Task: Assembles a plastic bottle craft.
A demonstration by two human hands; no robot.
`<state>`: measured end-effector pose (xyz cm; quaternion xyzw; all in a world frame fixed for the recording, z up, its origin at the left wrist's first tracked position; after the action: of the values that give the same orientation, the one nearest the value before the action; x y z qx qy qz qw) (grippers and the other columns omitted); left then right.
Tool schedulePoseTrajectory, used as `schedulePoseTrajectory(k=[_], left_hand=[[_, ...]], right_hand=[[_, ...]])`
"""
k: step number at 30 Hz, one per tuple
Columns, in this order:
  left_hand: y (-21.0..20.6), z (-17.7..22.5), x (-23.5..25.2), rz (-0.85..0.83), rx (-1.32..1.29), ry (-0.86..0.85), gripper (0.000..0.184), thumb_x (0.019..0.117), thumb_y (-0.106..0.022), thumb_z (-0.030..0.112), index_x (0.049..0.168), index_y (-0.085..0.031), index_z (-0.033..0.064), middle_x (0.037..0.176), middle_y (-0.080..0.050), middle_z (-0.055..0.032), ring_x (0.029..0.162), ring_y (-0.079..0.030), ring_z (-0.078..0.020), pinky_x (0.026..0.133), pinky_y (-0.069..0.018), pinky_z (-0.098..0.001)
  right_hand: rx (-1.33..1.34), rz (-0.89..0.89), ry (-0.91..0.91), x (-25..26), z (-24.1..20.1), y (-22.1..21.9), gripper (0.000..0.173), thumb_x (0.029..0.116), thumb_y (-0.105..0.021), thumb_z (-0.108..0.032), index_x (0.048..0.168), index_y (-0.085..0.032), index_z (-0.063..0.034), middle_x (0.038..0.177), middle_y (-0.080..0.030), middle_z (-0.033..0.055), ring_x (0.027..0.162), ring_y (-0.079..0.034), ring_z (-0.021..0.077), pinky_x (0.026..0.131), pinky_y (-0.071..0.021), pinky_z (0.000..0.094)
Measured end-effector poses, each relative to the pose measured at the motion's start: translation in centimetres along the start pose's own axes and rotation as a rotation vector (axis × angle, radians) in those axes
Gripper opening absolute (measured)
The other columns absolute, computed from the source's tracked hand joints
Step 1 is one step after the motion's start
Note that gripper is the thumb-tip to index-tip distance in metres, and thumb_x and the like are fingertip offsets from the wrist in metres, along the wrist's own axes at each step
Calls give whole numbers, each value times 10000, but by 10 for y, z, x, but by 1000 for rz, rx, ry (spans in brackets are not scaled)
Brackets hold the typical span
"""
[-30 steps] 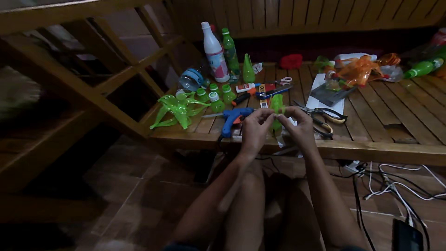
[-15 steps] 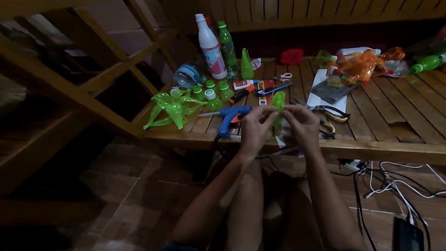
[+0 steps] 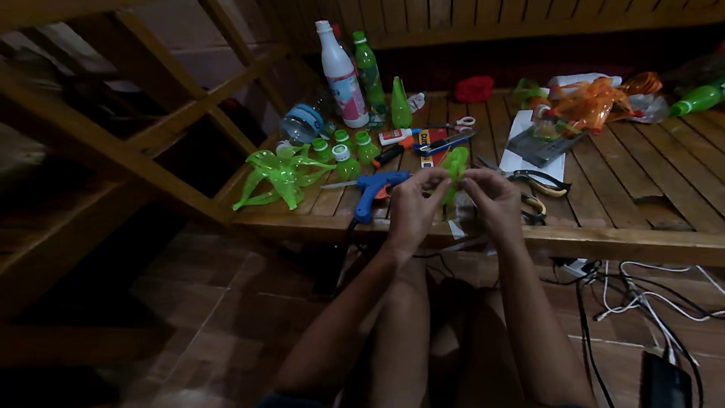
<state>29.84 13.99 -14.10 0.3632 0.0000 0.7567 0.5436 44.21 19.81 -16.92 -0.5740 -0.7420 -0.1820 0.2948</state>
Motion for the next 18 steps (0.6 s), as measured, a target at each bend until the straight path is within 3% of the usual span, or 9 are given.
schedulePoseTrajectory(k=[18], left_hand=[[-2,6,0,-4,-3,-30,169,975,-690,89,1125,-711,16,1009,-731,-83,882,-704,-84,789,-578,-236]], right_hand=[[8,17,-5,-1,-1,0,149,956,-655,1,1101,-680,28,958,-706,-1,839,-667,-4,812,-570,187]])
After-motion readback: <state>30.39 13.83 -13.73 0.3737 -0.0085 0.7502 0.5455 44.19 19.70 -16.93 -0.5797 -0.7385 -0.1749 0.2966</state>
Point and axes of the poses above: each hand's wrist, its own x-axis towards the middle knuckle, its own y-axis out of the back of the hand, z = x × y, the point moved 8 cm from there along x, towards the middle knuckle
